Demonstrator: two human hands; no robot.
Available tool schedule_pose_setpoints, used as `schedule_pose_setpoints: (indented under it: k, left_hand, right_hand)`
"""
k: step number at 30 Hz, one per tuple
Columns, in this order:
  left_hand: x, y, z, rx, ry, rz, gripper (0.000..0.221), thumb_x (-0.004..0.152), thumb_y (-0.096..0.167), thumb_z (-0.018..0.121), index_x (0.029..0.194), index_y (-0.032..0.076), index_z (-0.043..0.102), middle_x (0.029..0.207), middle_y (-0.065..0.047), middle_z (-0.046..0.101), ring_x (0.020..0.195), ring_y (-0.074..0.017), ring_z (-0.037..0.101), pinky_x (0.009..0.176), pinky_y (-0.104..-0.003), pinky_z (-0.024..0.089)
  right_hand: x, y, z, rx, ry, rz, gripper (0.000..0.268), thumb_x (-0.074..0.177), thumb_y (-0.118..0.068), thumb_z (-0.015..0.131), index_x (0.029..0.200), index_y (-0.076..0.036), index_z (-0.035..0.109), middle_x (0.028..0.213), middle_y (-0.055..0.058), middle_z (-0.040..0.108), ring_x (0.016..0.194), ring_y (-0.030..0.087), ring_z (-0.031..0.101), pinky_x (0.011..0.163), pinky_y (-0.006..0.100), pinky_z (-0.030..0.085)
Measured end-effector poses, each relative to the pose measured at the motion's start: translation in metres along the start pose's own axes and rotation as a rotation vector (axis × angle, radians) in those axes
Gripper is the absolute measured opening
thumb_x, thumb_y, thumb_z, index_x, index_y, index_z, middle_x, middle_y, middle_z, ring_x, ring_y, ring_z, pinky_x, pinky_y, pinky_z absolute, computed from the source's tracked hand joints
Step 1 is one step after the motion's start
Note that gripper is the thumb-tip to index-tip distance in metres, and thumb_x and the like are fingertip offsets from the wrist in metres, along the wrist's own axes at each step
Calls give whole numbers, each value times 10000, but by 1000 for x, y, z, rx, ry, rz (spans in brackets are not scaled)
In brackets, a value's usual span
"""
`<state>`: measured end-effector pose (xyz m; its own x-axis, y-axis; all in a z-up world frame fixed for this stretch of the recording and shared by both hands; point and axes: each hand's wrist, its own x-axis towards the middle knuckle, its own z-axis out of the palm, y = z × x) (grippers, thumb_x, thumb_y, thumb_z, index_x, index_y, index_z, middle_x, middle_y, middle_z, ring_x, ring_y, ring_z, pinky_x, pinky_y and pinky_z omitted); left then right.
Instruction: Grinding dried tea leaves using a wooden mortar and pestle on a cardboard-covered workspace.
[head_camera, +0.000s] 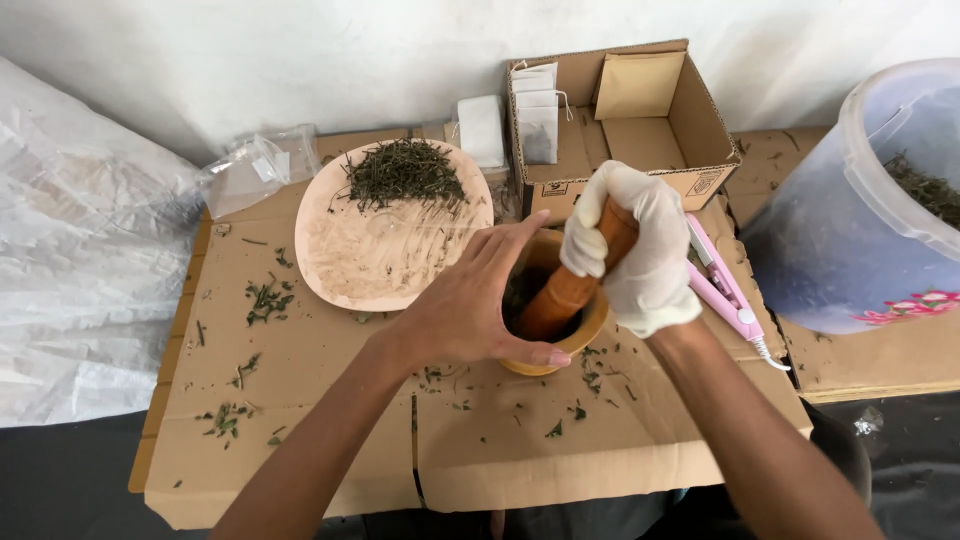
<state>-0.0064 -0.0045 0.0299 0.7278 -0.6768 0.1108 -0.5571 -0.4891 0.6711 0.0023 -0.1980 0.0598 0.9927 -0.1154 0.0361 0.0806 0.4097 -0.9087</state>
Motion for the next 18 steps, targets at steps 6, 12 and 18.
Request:
schedule_pose_setpoints:
  k: [6, 12, 18]
  left_hand:
    - [16, -2, -7, 217, -75, 35, 1433, 641, 994, 685, 1667, 52, 350, 1590, -216, 487, 1547, -403, 385, 1271, -618, 342]
    - [15, -15, 6, 94, -5, 116, 1342, 703, 933, 728, 1591, -18, 397, 1537, -257, 459, 1543, -447, 361, 1319, -570, 274]
    - [15, -13, 6, -12, -25, 84, 1467, 644, 895, 799, 1693, 5, 289, 1702, -209, 418, 1594, -396, 362, 1312, -567, 309]
  right_hand:
    - [-14, -15, 24, -409, -57, -413, 259, 881, -68, 603, 624, -55, 577, 411, 94, 436, 366, 142, 434, 423, 219, 349]
    - [-3, 16, 39, -193, -15, -412, 230, 876, -21, 632, 650, -23, 587, 415, 101, 388, 339, 135, 410, 413, 228, 333]
    - [-6, -14, 32, -64, 22, 24, 193, 789, -99, 558, 663, 14, 467, 457, 109, 295, 345, 180, 400, 429, 284, 368]
